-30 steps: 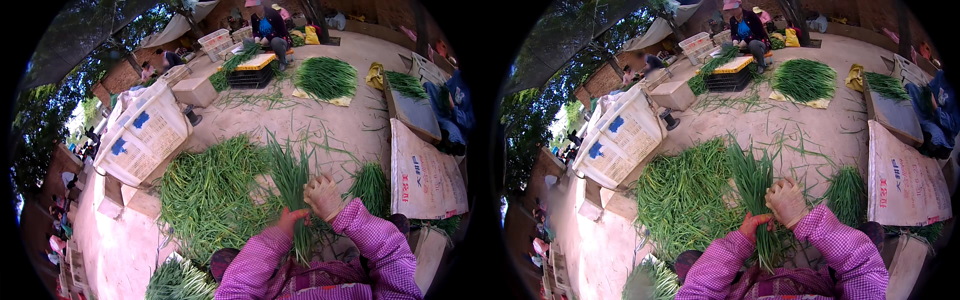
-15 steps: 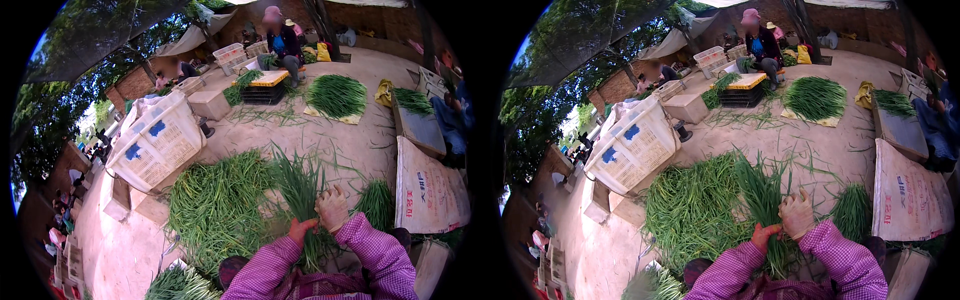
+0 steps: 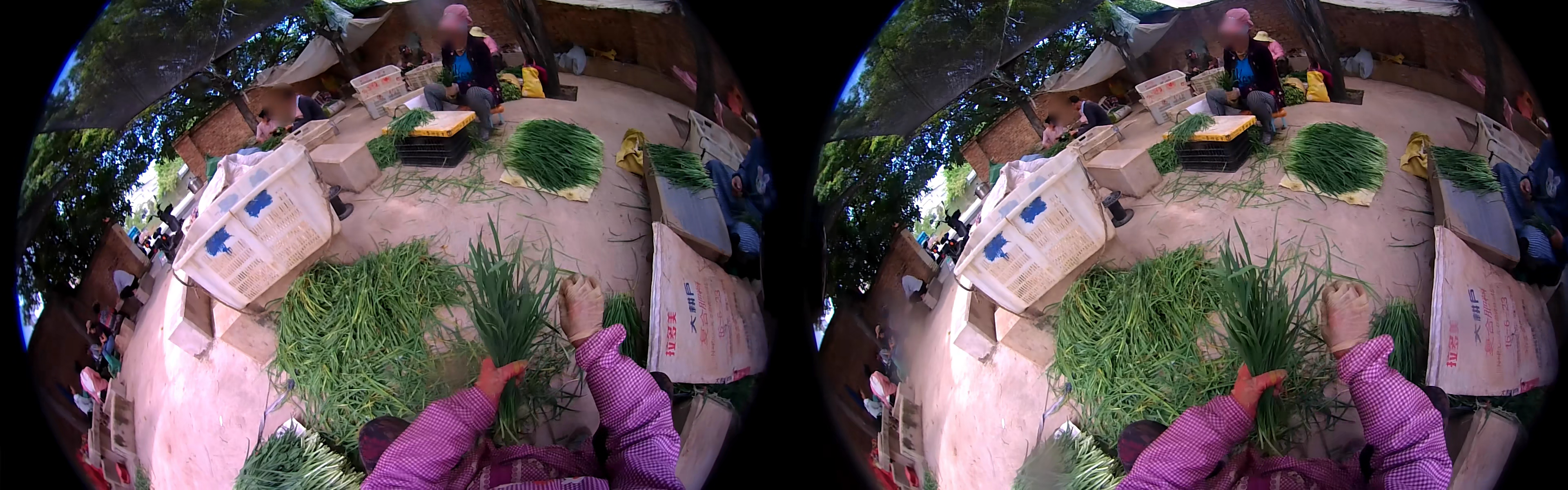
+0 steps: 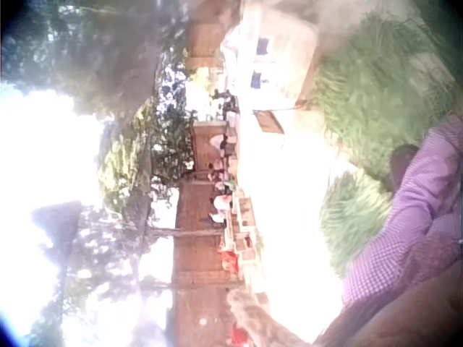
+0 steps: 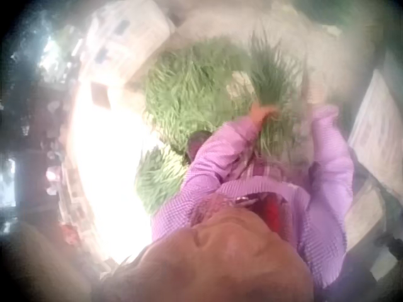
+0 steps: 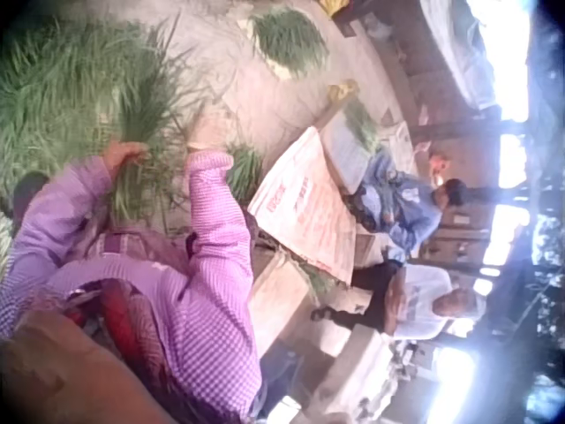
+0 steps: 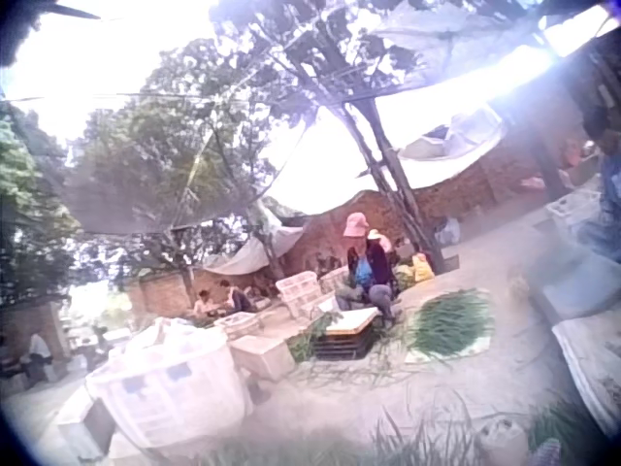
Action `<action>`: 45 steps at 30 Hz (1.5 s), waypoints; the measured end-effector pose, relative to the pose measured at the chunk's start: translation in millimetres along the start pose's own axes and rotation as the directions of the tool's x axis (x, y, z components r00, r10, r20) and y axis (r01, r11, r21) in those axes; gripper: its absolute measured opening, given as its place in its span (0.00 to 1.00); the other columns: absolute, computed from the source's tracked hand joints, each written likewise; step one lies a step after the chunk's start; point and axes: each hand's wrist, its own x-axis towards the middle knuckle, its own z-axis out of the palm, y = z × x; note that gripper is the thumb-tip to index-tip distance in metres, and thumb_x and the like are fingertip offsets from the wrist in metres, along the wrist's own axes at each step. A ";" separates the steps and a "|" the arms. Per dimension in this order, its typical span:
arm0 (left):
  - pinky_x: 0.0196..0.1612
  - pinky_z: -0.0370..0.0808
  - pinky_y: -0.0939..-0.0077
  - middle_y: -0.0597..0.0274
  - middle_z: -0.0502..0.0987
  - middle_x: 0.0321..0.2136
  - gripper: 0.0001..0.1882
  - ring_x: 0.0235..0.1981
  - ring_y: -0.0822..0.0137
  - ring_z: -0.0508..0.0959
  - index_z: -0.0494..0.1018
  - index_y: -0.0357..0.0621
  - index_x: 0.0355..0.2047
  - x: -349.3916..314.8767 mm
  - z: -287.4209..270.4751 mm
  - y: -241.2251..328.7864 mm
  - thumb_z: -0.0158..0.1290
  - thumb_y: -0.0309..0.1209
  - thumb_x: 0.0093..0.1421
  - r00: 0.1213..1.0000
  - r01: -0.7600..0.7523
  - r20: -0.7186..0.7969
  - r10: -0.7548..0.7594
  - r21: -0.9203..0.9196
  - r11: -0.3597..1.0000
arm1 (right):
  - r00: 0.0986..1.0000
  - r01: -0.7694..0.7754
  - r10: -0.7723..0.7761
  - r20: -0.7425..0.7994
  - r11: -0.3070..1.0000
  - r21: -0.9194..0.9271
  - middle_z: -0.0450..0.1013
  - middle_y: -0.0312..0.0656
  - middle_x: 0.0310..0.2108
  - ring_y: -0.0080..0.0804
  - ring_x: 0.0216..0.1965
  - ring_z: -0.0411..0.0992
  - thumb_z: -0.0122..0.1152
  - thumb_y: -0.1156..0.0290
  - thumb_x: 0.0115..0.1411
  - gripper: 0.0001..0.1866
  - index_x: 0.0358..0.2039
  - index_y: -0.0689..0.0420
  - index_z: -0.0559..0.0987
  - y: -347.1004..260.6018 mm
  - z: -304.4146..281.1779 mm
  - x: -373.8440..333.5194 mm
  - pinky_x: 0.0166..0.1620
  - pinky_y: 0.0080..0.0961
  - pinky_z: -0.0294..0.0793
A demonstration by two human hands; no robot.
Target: The person sorts leeks by hand, removing loose or damaged leaves and piling them into a bundle on the ground.
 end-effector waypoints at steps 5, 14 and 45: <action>0.27 0.73 0.69 0.62 0.71 0.18 0.11 0.17 0.67 0.70 0.71 0.39 0.40 2.8 -7.6 5.6 0.55 0.30 0.57 0.997 0.071 0.032 -0.065 -0.220 0.973 | 0.947 -0.248 0.099 0.307 0.832 0.496 0.77 0.41 0.33 0.41 0.37 0.73 0.59 0.65 0.56 0.08 0.36 0.52 0.79 3.3 -15.9 0.1 0.45 0.35 0.69; 0.28 0.72 0.68 0.62 0.68 0.16 0.27 0.18 0.69 0.68 0.68 0.40 0.50 -3.1 -1.6 11.1 0.48 0.51 0.63 0.989 0.140 0.075 -0.125 -0.269 0.953 | 0.991 -0.103 0.035 0.127 0.802 0.588 0.77 0.42 0.33 0.37 0.36 0.75 0.61 0.70 0.56 0.11 0.40 0.55 0.80 7.5 -34.9 11.3 0.41 0.31 0.73; 0.27 0.72 0.67 0.63 0.68 0.14 0.16 0.16 0.67 0.69 0.68 0.42 0.25 -1.9 3.7 2.7 0.56 0.42 0.58 0.984 0.122 0.152 -0.096 -0.174 0.977 | 0.989 0.130 -0.120 0.081 0.984 -0.123 0.70 0.39 0.34 0.36 0.43 0.68 0.58 0.67 0.51 0.06 0.30 0.53 0.74 -11.9 -16.8 -3.4 0.59 0.43 0.58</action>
